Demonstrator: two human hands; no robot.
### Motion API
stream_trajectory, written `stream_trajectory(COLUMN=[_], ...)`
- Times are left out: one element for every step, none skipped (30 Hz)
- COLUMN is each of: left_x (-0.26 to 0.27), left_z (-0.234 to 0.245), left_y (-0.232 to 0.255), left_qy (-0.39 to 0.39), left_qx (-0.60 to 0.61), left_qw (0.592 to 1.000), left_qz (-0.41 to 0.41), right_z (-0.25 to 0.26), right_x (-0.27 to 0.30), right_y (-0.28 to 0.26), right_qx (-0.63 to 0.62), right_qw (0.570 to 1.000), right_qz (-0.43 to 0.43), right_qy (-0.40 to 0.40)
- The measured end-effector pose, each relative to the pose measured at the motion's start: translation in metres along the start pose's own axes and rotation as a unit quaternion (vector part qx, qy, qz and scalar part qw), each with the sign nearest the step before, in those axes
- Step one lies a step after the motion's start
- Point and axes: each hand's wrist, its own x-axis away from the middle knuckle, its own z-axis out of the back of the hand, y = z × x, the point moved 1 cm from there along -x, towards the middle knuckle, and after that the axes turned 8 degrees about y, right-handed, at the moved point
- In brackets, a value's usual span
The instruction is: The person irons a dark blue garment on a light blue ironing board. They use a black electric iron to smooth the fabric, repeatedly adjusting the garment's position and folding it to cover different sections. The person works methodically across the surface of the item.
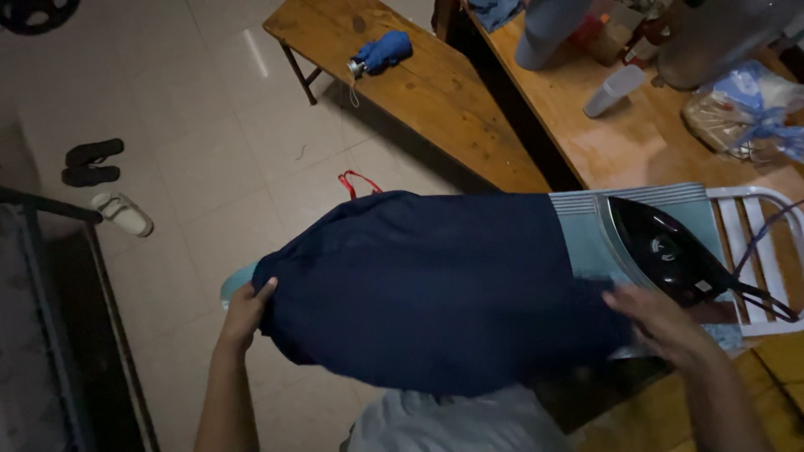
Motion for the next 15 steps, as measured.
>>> stream_trajectory(left_x=[-0.006, -0.01, -0.013, -0.013, -0.011, -0.005, 0.005, 0.02, 0.041, 0.062, 0.076, 0.088, 0.106, 0.122, 0.131], left_z=[-0.002, -0.005, -0.009, -0.01, -0.01, -0.011, -0.015, -0.019, -0.025, -0.039, -0.056, -0.074, -0.094, -0.116, -0.137], left_y=[-0.005, -0.01, -0.014, -0.015, -0.013, -0.008, 0.0, 0.01, 0.02, 0.033, 0.049, 0.065, 0.074, 0.079, 0.088], left_qy=[0.007, 0.015, 0.024, 0.033, 0.072, 0.112, 0.15, 0.222, 0.289, 0.352, 0.307, 0.261, 0.2, 0.137, 0.095], left_qx=[-0.01, 0.005, 0.02, 0.035, -0.026, -0.087, -0.147, -0.201, -0.255, -0.306, -0.322, -0.336, -0.306, -0.273, -0.269], left_qw=[1.0, 0.999, 0.998, 0.996, 0.993, 0.985, 0.973, 0.94, 0.896, 0.84, 0.839, 0.836, 0.851, 0.861, 0.839], left_qz=[-0.007, -0.029, -0.051, -0.074, -0.084, -0.094, -0.1, -0.162, -0.221, -0.278, -0.313, -0.347, -0.378, -0.407, -0.463], right_z=[-0.008, -0.02, -0.032, -0.042, -0.046, -0.046, -0.043, -0.04, -0.035, -0.027, -0.02, -0.009, 0.003, 0.011, 0.018], right_x=[-0.016, -0.038, -0.061, -0.07, -0.075, -0.077, -0.075, -0.072, -0.066, -0.052, -0.037, -0.019, 0.0, 0.008, 0.004], right_y=[-0.007, -0.01, -0.012, -0.009, -0.001, 0.008, 0.016, 0.018, 0.014, 0.006, -0.004, -0.016, -0.024, -0.036, -0.05], right_qx=[0.003, 0.084, 0.163, 0.196, 0.23, 0.27, 0.312, 0.353, 0.392, 0.43, 0.464, 0.442, 0.406, 0.442, 0.464], right_qw=[0.999, 0.989, 0.967, 0.959, 0.949, 0.947, 0.94, 0.93, 0.915, 0.896, 0.875, 0.837, 0.768, 0.675, 0.644], right_qz=[0.046, 0.117, 0.188, 0.197, 0.205, 0.163, 0.121, 0.078, 0.095, 0.113, 0.132, 0.269, 0.391, 0.435, 0.428], right_qy=[-0.025, -0.041, -0.057, -0.061, -0.064, -0.064, -0.063, -0.061, -0.026, 0.009, 0.043, 0.177, 0.304, 0.4, 0.433])
